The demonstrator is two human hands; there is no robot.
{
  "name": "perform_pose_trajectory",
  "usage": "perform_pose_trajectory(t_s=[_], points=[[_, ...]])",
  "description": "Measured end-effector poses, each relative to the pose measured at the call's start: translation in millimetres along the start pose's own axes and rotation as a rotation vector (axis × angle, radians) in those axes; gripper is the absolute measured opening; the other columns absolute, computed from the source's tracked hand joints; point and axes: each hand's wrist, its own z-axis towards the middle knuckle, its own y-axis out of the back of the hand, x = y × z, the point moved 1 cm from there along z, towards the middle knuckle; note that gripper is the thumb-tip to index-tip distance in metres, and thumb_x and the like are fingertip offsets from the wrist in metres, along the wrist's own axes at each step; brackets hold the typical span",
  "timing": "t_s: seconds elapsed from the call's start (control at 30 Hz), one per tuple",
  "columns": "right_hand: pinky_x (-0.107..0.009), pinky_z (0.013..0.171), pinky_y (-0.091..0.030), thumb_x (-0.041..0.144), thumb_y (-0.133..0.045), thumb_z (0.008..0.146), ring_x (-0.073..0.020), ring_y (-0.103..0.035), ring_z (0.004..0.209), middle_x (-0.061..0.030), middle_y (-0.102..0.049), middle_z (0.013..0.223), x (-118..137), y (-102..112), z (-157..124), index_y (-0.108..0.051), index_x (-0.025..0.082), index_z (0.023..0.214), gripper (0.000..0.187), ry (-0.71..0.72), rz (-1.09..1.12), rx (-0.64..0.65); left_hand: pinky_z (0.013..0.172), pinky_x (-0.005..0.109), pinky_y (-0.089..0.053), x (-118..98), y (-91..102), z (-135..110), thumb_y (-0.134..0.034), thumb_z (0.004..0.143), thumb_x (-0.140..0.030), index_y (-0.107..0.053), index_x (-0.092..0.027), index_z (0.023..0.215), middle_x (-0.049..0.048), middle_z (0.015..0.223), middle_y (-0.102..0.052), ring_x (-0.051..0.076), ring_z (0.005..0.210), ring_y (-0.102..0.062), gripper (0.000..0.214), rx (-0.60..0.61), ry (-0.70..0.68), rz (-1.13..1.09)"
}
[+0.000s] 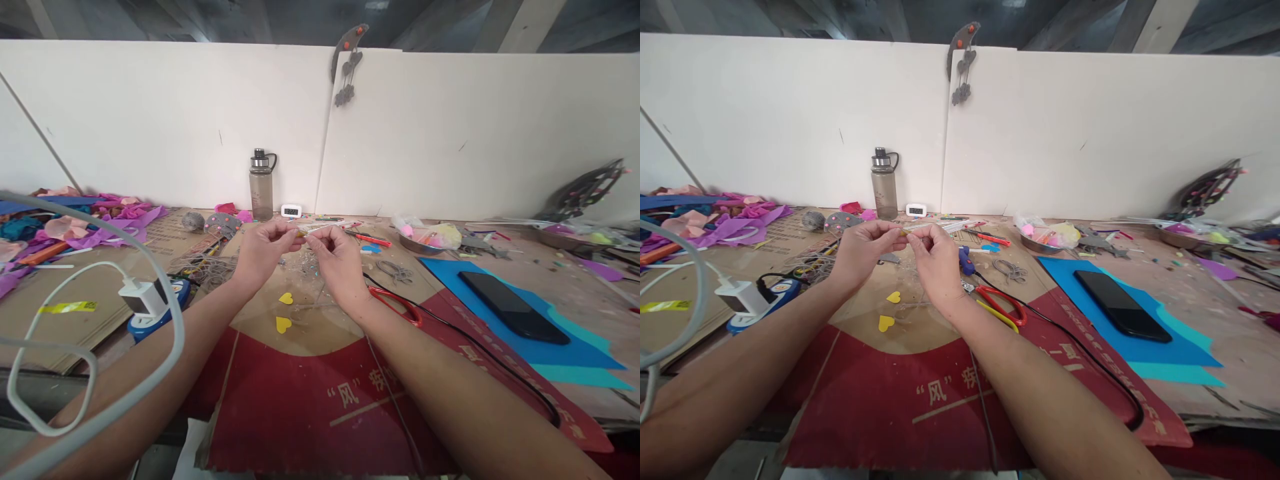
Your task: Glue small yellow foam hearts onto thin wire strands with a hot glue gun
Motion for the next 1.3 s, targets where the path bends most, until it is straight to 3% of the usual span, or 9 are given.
perform_pose_trajectory(t_s=[0.2,0.83,1.3], points=[[-0.026,0.061,-0.038,0.032,-0.059,0.08,-0.012,-0.045,0.061,0.0016,-0.057,0.066,0.3,-1.0,-0.8,-0.061,0.018,0.074,0.015,-0.014,0.006,0.027,0.082,0.036,-0.058,1.1,-0.6,1.6,-0.074,0.069,-0.037,-0.069,-0.014,0.078,0.0016,0.076,-0.07,0.014,0.071,-0.068,0.025,-0.031,0.012,-0.045],[-0.025,0.056,-0.032,0.029,-0.061,0.078,-0.0095,-0.036,0.054,0.0067,-0.043,0.056,3.4,3.2,3.0,-0.059,0.018,0.069,0.014,-0.044,0.005,-0.071,0.078,0.032,-0.057,-3.3,-3.0,-2.9,-0.074,0.07,-0.037,-0.066,-0.014,0.079,0.0042,0.077,-0.072,0.015,0.07,-0.07,0.026,0.037,0.059,-0.082],[-0.024,0.056,-0.035,0.032,-0.061,0.075,-0.0097,-0.043,0.056,0.003,-0.057,0.064,1.1,4.3,6.7,-0.063,0.017,0.078,0.016,-0.136,0.129,0.001,0.077,0.033,-0.058,-5.9,-3.2,-3.5,-0.074,0.072,-0.035,-0.067,-0.014,0.079,0.0048,0.075,-0.073,0.016,0.07,-0.071,0.024,0.085,0.072,-0.105]])
